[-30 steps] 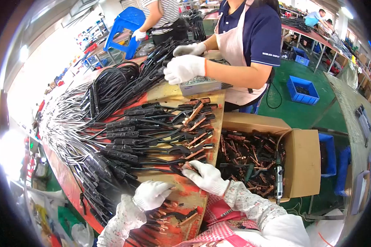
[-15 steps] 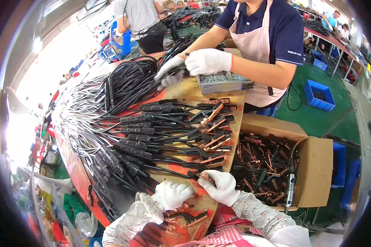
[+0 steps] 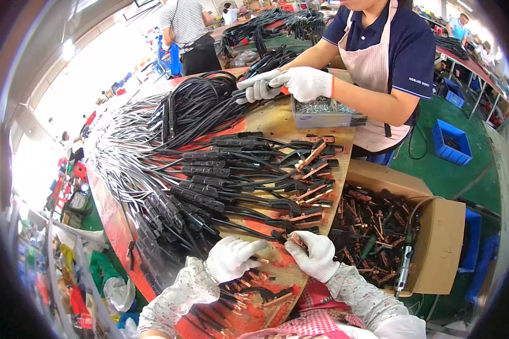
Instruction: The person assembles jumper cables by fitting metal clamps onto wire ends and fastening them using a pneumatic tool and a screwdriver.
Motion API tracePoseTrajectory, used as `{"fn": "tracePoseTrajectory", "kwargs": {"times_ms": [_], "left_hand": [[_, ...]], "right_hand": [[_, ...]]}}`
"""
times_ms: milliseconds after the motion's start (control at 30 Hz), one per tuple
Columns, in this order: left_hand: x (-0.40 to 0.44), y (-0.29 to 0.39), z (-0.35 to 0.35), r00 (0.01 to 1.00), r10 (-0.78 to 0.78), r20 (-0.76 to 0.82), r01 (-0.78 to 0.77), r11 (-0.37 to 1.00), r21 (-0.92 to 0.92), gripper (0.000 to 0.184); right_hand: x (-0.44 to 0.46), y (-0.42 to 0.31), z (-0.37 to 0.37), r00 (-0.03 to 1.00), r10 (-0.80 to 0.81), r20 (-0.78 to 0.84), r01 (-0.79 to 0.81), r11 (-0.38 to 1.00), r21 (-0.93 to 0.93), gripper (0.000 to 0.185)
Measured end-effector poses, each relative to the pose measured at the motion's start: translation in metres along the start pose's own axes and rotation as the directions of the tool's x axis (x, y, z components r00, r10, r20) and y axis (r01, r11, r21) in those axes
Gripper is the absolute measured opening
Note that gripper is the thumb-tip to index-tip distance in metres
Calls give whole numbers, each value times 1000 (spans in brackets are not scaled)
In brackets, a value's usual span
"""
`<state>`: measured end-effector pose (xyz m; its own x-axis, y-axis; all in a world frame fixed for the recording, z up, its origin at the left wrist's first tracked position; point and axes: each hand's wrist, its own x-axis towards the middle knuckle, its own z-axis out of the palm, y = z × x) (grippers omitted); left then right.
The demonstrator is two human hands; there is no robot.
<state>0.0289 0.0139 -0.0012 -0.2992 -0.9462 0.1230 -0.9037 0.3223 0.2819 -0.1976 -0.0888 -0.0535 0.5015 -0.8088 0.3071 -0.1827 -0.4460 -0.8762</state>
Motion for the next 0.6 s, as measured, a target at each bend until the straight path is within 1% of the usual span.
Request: {"fn": "tracePoseTrajectory", "kwargs": {"times_ms": [33,67,133,167,233,267,333,367,400,467,500,533,567,600], "left_hand": [[0,0,0,998,34,-59,-33,999,23,43],[-1,-2,2,998,31,-59,-30,999,22,43],[-1,-6,9,999,12,-42,-15,998,-68,29],[-1,-5,9,999,11,-41,-14,997,-70,29],[-3,0,7,992,-84,91,89,995,-49,19],[-4,0,6,992,-89,92,94,994,-55,19],[-5,-1,3,980,-78,185,84,996,-25,19],[-3,0,1,971,-112,212,114,993,0,19],[1,3,-1,958,-144,246,145,989,14,19],[1,0,4,998,-65,16,67,982,-178,22],[5,1,1,997,-77,-6,73,961,-267,25],[9,8,-10,980,-164,109,188,943,-273,26],[9,7,-10,971,-201,130,231,930,-288,28],[9,7,-13,973,-206,102,229,909,-349,25]], "right_hand": [[0,-1,0,1000,-3,0,3,1000,3,20],[0,-1,0,1000,-6,-1,6,1000,4,20],[0,1,0,1000,-16,-5,16,1000,2,20],[0,1,1,1000,-25,-13,25,1000,0,20],[-2,3,1,1000,-22,0,22,1000,-10,21],[-1,3,1,1000,-23,13,24,1000,-20,22],[1,-5,-2,999,-26,40,28,999,-39,24],[0,-8,-4,998,-26,64,30,998,-59,26],[-3,-5,-4,995,-67,69,73,994,-79,28],[-5,-8,-10,988,-107,108,121,984,-131,31],[-6,-13,-14,985,-87,147,112,979,-172,30],[-7,-17,-16,980,-65,188,105,972,-209,29],[-9,-16,-14,976,-121,180,167,949,-266,30],[-10,-14,-13,973,-125,195,175,950,-261,31]]}}
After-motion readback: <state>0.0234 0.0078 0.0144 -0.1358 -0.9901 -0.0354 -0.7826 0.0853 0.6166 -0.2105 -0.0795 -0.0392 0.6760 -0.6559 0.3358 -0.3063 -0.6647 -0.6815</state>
